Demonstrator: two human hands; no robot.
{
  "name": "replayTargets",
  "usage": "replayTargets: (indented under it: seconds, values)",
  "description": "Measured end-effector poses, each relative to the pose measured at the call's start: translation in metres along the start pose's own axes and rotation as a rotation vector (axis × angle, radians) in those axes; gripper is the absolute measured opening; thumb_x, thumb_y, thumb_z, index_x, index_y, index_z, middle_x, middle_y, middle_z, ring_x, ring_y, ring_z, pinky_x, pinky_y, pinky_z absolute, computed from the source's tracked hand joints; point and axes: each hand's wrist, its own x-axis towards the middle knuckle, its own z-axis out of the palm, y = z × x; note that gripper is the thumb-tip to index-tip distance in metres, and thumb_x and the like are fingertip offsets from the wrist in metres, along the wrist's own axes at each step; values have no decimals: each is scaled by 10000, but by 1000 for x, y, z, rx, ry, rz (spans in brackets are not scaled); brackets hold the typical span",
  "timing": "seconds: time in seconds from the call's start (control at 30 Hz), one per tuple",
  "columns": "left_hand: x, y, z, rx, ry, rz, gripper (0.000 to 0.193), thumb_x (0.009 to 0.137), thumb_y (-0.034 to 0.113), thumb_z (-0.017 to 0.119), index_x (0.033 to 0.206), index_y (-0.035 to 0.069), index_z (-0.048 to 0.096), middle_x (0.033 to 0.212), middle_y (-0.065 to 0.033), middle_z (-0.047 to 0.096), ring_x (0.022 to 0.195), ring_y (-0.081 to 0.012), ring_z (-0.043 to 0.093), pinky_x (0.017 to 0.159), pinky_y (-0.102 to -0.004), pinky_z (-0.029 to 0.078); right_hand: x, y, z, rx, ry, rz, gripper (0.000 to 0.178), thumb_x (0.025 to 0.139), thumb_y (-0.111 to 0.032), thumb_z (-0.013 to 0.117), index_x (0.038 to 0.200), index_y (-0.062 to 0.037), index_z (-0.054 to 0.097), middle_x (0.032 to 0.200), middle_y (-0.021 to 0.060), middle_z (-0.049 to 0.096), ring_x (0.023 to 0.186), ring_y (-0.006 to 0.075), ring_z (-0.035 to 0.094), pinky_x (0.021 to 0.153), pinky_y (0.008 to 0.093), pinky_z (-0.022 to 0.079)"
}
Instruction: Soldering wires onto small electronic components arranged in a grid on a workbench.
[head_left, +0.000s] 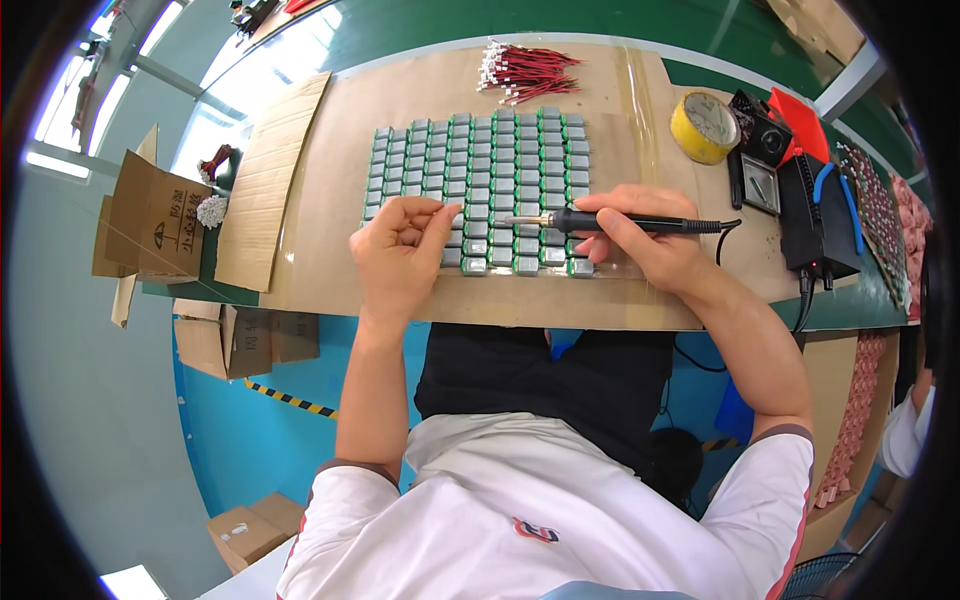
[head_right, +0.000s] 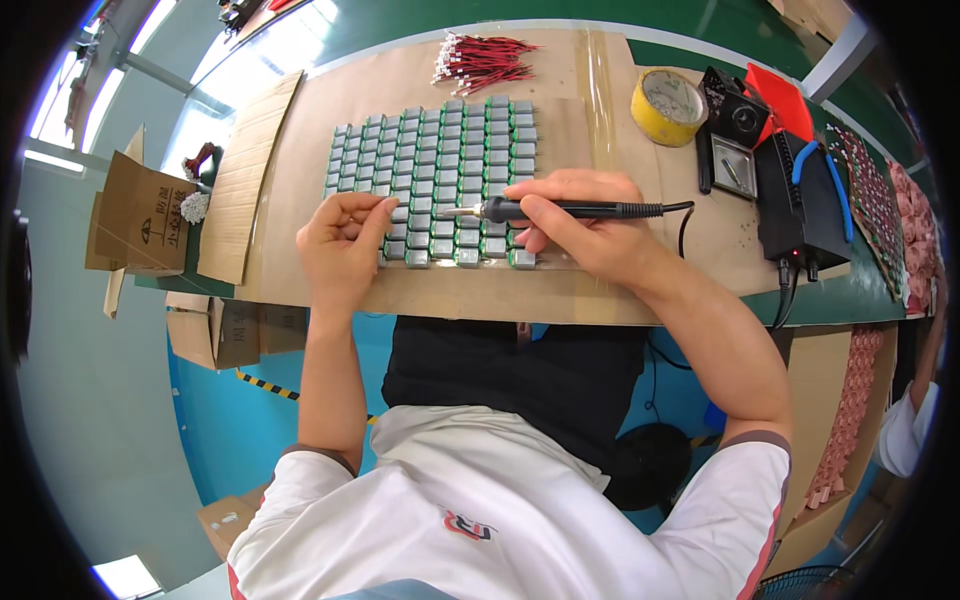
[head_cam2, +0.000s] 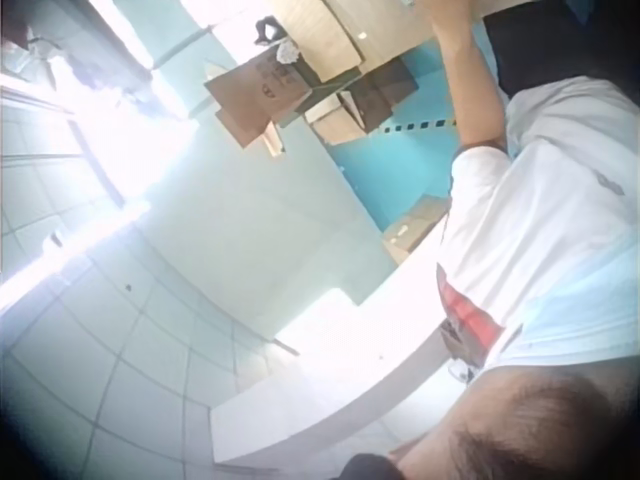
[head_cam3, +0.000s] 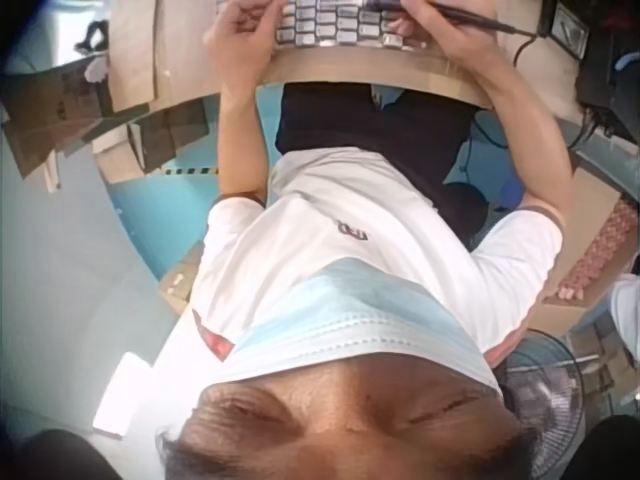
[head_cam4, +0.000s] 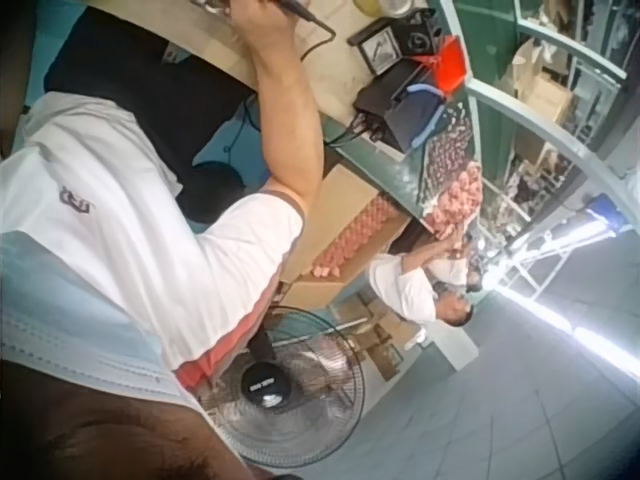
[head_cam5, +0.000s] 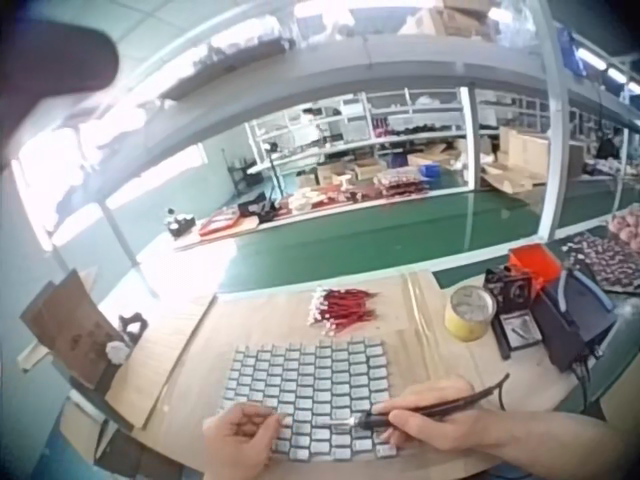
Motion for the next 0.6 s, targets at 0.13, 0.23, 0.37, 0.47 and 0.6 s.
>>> replayTargets:
  seconds: [0.13,0.23,0.37,0.47,0.6]
  values:
    - [0,-7,-8,117,-110,29,51,885,-34,764,902,-41,717,747,6,681,639,5,557,547,-148,399,1,0,0,-2,-2,12,197,1009,-29,615,1142,54,734,848,103,725,732,142,737,690,269,603]
    - [1,-10,-8,80,-171,85,37,867,-59,743,871,-35,716,729,21,649,617,7,519,538,-155,369,1,0,0,-26,-15,0,202,1007,-29,615,1148,49,737,840,105,731,734,146,738,693,271,601]
    - [2,-11,-10,74,-233,141,62,836,-81,732,832,-21,715,710,28,631,602,9,490,529,-166,353,1,-1,-1,-25,-20,15,206,1004,-23,614,1152,46,740,836,107,735,736,151,741,695,273,602]
    - [1,-10,-10,77,-242,131,79,814,-84,737,803,-10,709,690,33,605,591,6,467,518,-179,341,1,-1,0,-30,-15,23,202,1001,-17,616,1145,48,742,824,106,733,738,152,743,696,274,604]
    - [2,-11,-10,105,-255,154,75,806,-69,751,800,-4,713,686,33,598,581,-3,459,512,-186,338,1,-1,1,-32,-18,19,198,997,-14,620,1137,51,743,818,107,733,739,153,745,697,275,606]
